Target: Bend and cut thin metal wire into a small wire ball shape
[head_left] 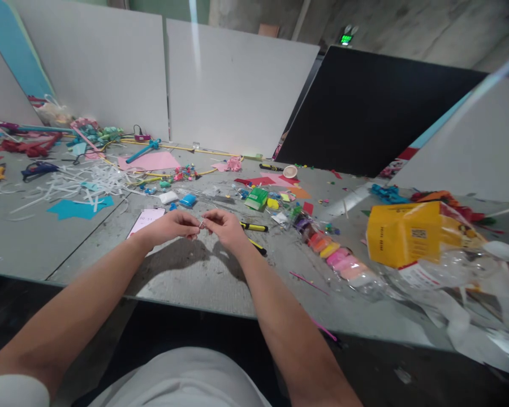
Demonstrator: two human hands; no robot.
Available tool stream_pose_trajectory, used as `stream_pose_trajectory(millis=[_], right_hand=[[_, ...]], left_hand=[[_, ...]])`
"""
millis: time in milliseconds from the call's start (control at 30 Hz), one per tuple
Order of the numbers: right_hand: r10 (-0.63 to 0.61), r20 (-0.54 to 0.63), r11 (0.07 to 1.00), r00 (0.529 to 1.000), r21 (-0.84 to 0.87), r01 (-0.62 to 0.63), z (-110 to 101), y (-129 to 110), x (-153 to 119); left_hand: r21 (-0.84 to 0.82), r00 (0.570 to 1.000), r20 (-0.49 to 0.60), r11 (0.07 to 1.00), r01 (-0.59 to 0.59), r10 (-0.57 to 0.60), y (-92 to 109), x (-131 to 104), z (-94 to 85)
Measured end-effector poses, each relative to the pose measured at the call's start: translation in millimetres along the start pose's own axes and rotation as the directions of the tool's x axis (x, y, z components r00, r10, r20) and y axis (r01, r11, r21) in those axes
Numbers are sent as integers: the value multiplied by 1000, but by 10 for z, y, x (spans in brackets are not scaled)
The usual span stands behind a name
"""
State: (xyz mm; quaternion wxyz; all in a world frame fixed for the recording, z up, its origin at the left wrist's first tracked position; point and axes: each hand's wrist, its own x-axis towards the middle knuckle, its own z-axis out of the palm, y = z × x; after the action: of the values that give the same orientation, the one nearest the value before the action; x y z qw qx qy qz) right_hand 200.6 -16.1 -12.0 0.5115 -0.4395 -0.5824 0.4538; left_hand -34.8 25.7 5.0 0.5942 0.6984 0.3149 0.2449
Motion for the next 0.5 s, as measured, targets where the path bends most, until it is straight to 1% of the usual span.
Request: stream_pose_trajectory(millis=[267,500], right_hand=[[18,-35,999,999,37,-17,22,-32,-17],[45,-21,999,999,-25,-45,8,-23,-20]], left_hand=[[65,1000,8,998,-14,13,-26,-4,-20],[166,999,18,985,-47,44,-2,2,-29]])
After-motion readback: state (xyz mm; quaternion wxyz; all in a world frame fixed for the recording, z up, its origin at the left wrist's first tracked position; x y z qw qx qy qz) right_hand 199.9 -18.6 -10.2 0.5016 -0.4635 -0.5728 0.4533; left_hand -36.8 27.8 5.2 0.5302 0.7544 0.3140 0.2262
